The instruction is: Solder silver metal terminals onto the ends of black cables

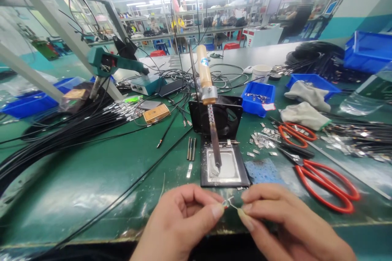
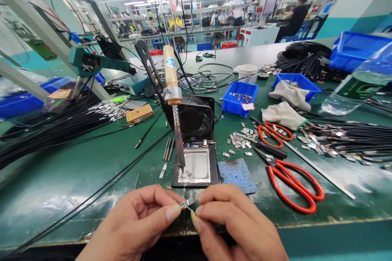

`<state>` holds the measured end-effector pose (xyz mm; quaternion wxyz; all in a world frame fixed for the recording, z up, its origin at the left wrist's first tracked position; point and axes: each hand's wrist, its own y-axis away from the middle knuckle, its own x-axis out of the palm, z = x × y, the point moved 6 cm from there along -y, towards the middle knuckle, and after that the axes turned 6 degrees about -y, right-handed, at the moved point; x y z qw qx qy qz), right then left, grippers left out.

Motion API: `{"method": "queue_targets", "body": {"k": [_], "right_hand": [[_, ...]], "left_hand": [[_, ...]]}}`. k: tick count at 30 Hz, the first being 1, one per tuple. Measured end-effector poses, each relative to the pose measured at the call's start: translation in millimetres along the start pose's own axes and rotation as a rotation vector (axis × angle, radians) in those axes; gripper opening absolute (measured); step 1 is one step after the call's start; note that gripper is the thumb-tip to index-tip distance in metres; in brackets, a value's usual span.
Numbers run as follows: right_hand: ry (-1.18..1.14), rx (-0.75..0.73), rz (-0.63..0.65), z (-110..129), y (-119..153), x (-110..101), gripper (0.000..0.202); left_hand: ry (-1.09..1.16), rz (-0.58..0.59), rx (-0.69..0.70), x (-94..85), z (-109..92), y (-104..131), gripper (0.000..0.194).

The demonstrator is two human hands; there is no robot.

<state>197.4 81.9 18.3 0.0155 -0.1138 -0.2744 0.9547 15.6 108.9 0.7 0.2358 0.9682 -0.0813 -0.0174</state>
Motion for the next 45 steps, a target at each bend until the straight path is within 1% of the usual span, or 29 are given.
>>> {"method": "queue_targets", "body": {"k": [4,7,12,21,30,35,39,42,45], "right_hand": [[0.000,-0.022,0.093,-6,-4,6,0.026],[0.026,-0.018,0.118,-9,-7,7,0.027],[0.021,-0.011,0.107,-12,-7,5,0.026],[0.021,0.010,0.094,-16,-7,6,0.025],[0.022,0.002,0.080,-15,-15,7,0.024],[0.026,0.021,0.050,-16,-16,6,0.022],[0.016,0.034,0.031,-19,-18,8,0.022],[-0.015,0.050,-0.004,-20,-19,9,0.019],[-0.056,0.070,-0.038,-21,-19,10,0.019]], "left_hand": [[-0.009,0.002,0.007,-0.3,-2,-2,0.019],[0.000,0.001,-0.001,-1.0,-3,-3,0.019],[0.011,0.016,-0.020,0.4,-5,-7,0.020],[0.070,0.004,-0.063,2.7,-9,-11,0.024],[0.048,0.008,-0.116,1.9,-9,-17,0.028],[0.094,0.030,-0.116,3.6,-9,-20,0.026],[0.122,0.023,-0.125,4.1,-10,-23,0.026],[0.139,0.030,-0.137,4.0,-11,-24,0.027],[0.140,0.031,-0.121,2.9,-12,-23,0.024]]}}
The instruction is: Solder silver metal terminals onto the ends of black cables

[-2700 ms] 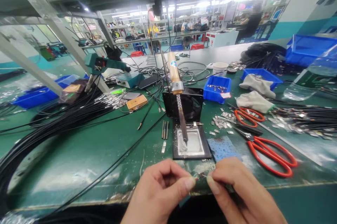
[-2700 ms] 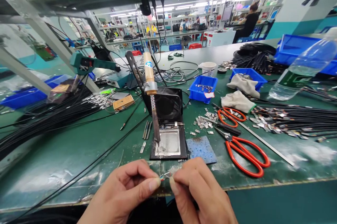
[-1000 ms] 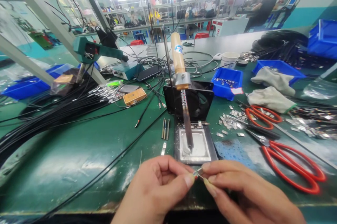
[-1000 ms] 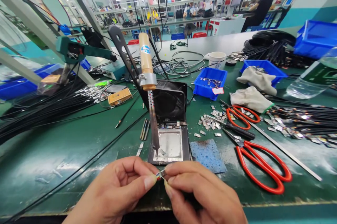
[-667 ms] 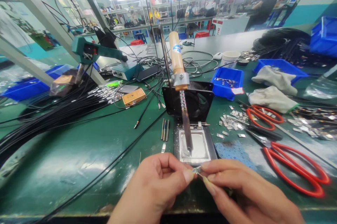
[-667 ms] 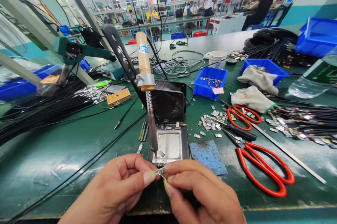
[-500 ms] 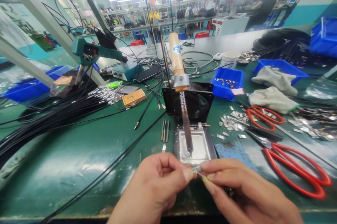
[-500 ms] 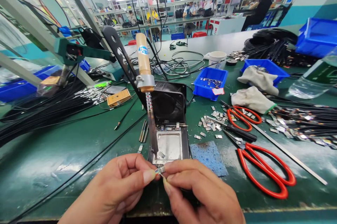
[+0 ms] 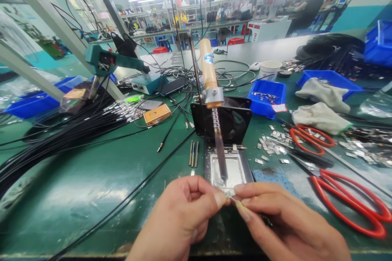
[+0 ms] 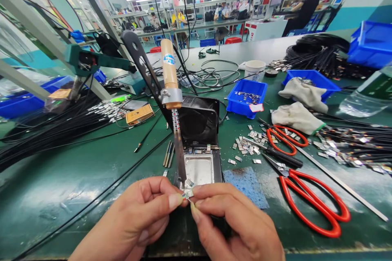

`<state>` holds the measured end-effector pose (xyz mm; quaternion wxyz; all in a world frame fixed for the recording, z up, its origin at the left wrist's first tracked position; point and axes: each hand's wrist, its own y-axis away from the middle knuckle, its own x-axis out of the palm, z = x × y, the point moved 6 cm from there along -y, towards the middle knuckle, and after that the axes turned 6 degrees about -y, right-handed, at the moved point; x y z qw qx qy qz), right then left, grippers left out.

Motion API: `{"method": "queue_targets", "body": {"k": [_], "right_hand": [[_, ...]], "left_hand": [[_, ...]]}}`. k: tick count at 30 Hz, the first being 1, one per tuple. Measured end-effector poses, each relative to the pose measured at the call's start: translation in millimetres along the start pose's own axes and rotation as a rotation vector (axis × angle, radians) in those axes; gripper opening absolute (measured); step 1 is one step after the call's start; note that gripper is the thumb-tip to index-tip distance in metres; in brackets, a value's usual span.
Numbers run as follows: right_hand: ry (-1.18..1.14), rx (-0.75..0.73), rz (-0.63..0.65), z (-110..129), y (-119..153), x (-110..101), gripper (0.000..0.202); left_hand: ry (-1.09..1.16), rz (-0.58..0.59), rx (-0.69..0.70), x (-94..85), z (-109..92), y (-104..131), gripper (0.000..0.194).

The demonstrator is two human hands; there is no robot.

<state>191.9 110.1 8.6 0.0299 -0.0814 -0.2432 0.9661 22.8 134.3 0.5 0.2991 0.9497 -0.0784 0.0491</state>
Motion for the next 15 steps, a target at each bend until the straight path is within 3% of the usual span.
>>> {"method": "queue_targets", "body": {"k": [15], "right_hand": [[0.018,0.018,0.022,-3.0,-2.6,4.3,0.019]], "left_hand": [[-0.004,-0.014,-0.005,-0.2,-4.9,-1.8,0.022]]}}
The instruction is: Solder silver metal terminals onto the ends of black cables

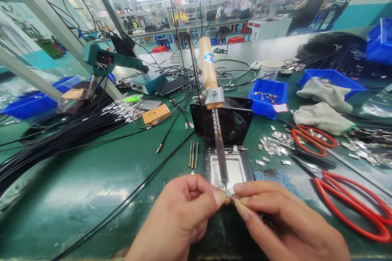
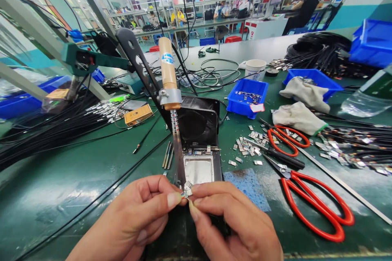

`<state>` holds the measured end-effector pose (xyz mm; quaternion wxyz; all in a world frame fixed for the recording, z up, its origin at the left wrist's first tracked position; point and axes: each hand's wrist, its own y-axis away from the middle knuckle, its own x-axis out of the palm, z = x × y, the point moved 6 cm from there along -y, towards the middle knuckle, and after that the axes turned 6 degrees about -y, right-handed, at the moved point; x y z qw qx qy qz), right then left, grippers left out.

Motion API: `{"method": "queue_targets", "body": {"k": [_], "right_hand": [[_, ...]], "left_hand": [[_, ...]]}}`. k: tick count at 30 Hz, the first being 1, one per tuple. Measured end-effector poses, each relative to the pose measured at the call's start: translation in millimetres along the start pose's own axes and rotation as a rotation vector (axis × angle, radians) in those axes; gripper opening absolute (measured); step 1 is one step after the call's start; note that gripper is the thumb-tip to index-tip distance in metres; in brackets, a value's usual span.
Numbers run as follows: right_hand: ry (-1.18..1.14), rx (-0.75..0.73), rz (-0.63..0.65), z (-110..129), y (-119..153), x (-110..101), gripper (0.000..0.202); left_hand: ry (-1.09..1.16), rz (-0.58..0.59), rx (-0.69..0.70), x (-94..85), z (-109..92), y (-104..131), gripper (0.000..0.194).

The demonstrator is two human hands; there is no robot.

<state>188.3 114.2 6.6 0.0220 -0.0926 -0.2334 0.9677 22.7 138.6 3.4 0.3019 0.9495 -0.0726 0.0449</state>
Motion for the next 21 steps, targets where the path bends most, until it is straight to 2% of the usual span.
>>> {"method": "queue_targets", "body": {"k": [4,10,21], "right_hand": [[-0.020,-0.003,-0.034,-0.6,-0.1,-0.4,0.019],[0.034,-0.028,0.037,0.7,-0.5,0.7,0.022],[0.049,-0.045,0.022,1.5,-3.1,0.9,0.020]], "left_hand": [[0.009,0.007,0.012,-1.4,-1.7,0.3,0.022],[0.003,0.006,0.016,0.1,-2.4,-0.5,0.024],[0.027,-0.030,-0.009,-0.7,-5.3,-1.3,0.027]]}}
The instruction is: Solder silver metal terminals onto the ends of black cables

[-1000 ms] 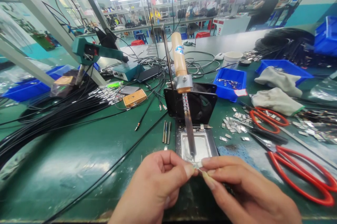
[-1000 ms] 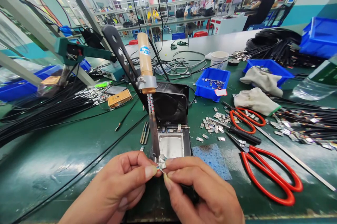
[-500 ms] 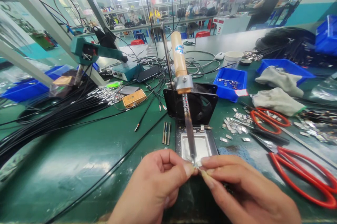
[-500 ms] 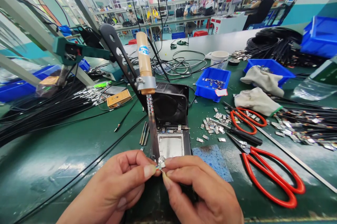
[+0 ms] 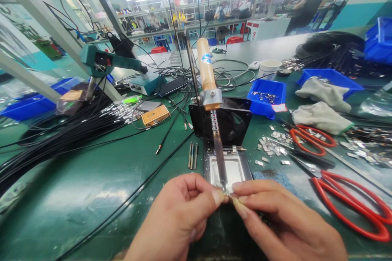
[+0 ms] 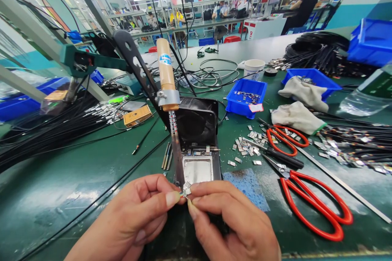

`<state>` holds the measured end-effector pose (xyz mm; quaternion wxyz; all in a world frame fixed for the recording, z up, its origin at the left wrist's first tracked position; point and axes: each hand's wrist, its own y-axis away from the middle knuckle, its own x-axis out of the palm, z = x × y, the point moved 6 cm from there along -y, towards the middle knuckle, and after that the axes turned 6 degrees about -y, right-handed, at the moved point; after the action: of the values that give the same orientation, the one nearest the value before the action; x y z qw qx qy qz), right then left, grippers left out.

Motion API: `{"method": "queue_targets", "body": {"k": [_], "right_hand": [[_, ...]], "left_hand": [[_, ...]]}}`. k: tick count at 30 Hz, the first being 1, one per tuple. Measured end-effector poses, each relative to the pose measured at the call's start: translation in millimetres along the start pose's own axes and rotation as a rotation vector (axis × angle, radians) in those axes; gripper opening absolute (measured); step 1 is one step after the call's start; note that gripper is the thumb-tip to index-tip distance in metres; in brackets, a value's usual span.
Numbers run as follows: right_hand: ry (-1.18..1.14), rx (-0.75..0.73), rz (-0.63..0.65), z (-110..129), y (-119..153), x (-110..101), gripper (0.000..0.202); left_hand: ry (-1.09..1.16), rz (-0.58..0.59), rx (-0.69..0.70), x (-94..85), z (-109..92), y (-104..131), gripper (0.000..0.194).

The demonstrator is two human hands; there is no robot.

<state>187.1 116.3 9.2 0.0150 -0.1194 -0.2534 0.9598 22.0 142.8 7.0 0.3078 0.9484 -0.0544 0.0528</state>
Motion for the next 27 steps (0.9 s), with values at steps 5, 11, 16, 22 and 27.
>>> {"method": "queue_targets", "body": {"k": [5,11,16,22,27], "right_hand": [[0.013,-0.014,-0.003,1.2,-0.2,-1.5,0.021],[0.008,-0.019,0.009,1.9,-0.1,-3.2,0.021],[0.017,-0.020,0.001,2.0,-1.2,-2.5,0.021],[0.004,-0.017,-0.004,1.2,-4.3,-0.9,0.022],[-0.017,0.005,-0.002,2.7,-2.6,-2.7,0.021]], "left_hand": [[0.007,0.008,0.019,-0.3,0.2,0.3,0.025],[0.002,0.029,0.031,0.3,1.5,0.8,0.024],[-0.008,0.008,0.019,1.0,-0.2,0.5,0.027],[-0.029,0.005,0.021,0.7,-0.9,0.6,0.027],[-0.030,0.007,0.022,0.1,-1.2,1.7,0.026]]}}
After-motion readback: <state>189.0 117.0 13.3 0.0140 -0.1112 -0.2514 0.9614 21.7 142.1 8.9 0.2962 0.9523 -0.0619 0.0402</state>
